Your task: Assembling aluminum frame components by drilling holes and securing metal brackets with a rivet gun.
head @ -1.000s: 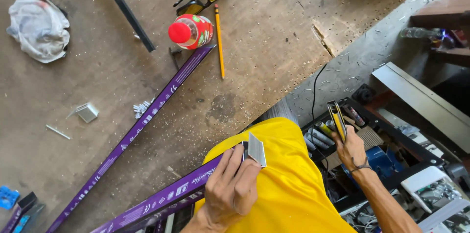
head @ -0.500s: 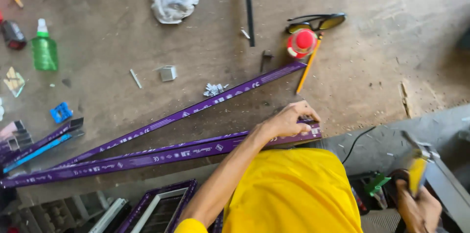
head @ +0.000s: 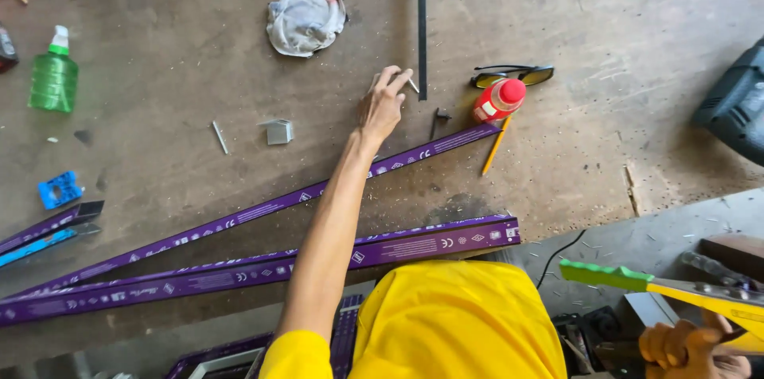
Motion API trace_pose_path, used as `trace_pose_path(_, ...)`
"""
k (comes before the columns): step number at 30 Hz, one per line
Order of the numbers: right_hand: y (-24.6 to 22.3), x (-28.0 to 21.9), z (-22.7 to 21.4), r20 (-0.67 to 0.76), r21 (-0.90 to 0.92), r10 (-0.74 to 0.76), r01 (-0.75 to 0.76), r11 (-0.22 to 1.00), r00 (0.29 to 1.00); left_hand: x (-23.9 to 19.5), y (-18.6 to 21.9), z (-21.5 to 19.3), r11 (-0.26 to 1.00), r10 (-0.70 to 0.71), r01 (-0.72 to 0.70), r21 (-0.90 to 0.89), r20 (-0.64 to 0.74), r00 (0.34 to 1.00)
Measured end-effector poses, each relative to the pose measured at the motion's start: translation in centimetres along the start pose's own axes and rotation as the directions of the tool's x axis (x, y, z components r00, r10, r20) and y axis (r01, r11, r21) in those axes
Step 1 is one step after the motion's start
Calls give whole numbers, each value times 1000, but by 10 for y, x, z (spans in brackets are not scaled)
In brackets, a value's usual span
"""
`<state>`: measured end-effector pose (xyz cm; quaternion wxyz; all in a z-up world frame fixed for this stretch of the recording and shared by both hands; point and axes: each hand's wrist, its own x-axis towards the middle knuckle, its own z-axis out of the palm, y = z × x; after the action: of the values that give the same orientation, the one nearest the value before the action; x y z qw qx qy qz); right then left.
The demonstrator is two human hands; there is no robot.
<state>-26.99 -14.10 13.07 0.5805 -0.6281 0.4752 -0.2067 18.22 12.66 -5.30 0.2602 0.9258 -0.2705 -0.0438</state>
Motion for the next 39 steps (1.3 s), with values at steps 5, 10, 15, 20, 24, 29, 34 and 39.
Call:
trace_pose_path(5,105,30,-27,235,311,-23,-53,949,972,35,-40,38,964,237,-231,132,-29,971)
trace_pose_path(10,40,3,33,351,605,-85,-156,781,933,7,-19,7,926,346,-332,182,-50,937)
trace_pose_path(15,39,9,59,626,579,-154,-323,749,764,-62,143,-83,555,-231,109,-825,-28,973)
trace_pose_path(20,40,16,83,715,511,-92,-427,746,693,-88,259,-98,-25,40,128,-991,127,991)
trace_pose_path(24,19,17,104,776,485,-155,-420,767,612,-86,284,-106,-133,-59,72,-988,81,995)
trace_pose_path(29,22,23,110,815,407,-118,-414,814,568,-89,283,-108,-150,-197,44,-988,74,978)
trace_pose_path(34,17,27,117,852,372,-106,-450,812,513,-92,279,-110,-103,-256,-5,-995,22,966)
trace_pose_path(39,17,31,117,882,320,-81,-464,826,464,-95,273,-112,-10,-272,-74,-997,-68,960)
